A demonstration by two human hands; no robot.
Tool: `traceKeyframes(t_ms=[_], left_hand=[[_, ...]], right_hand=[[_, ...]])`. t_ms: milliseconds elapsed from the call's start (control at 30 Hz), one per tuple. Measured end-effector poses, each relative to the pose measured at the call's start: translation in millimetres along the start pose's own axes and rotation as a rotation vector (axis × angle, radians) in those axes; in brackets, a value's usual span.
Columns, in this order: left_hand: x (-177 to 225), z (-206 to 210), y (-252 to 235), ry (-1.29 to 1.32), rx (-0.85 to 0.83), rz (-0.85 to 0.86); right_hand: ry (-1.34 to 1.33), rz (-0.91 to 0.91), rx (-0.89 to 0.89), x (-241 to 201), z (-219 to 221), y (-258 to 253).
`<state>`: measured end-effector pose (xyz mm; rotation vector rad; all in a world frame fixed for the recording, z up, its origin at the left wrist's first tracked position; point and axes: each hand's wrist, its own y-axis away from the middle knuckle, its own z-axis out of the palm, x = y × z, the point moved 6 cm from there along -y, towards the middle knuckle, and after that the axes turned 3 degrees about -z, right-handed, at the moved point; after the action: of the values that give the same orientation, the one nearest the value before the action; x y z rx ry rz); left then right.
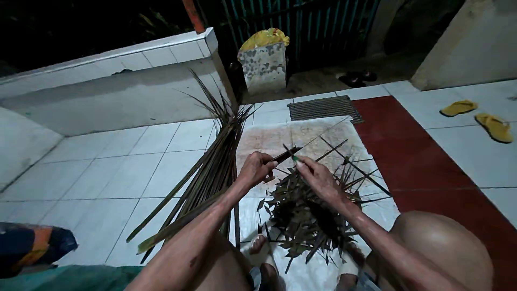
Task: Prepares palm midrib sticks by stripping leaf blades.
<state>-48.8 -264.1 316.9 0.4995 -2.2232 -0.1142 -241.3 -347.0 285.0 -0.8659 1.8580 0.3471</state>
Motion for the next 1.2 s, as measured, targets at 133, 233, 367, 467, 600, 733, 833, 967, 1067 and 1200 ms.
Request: traceKeyframes(t_ms=[133,233,367,467,600,733,833,967,1067,1200], left_hand=[[2.4,0.2,0.3,-0.032,0.028,0.006],[4.1,0.8,0.9,-0.036,0.027,0.018],[6.0,3.7,0.9,-0.002,0.001,0.032],[7.3,6.2,1.3,-0.005,0.013,0.038],[9.6,9.0,0.8,-0.104,0.081,0.050],[14.2,8.3,2.2,-0.219,0.169,0.035],[16.9,9.0,3.1,-0.326,0.209,0.040],[21.0,12.2,7.1,-0.398,0.230,0.041],[22.8,14.3,7.7,-0.424,0.239,0.033],[28.4,17.3,10.0,-0.484,0.247,0.024]], right_hand=[[0.012,-0.012,-0.090,-2.5,11.7,4.3],[0.002,-0.027,-0.131,-2.1,16.9,5.0],[-0.012,-0.040,-0.129,-2.0,17.2,6.0],[-0.002,-0.017,-0.110,-3.5,16.2,5.9],[0.047,0.041,-0.061,-8.5,17.0,5.9],[0.068,0.072,-0.022,-15.8,20.4,5.2],[0.069,0.090,-0.022,-19.7,22.0,2.8],[0.095,0.130,-0.025,-17.4,23.2,-0.2],[0.106,0.137,-0.022,-15.4,22.2,-0.3],[0.106,0.146,-0.004,-12.9,21.2,0.7]])
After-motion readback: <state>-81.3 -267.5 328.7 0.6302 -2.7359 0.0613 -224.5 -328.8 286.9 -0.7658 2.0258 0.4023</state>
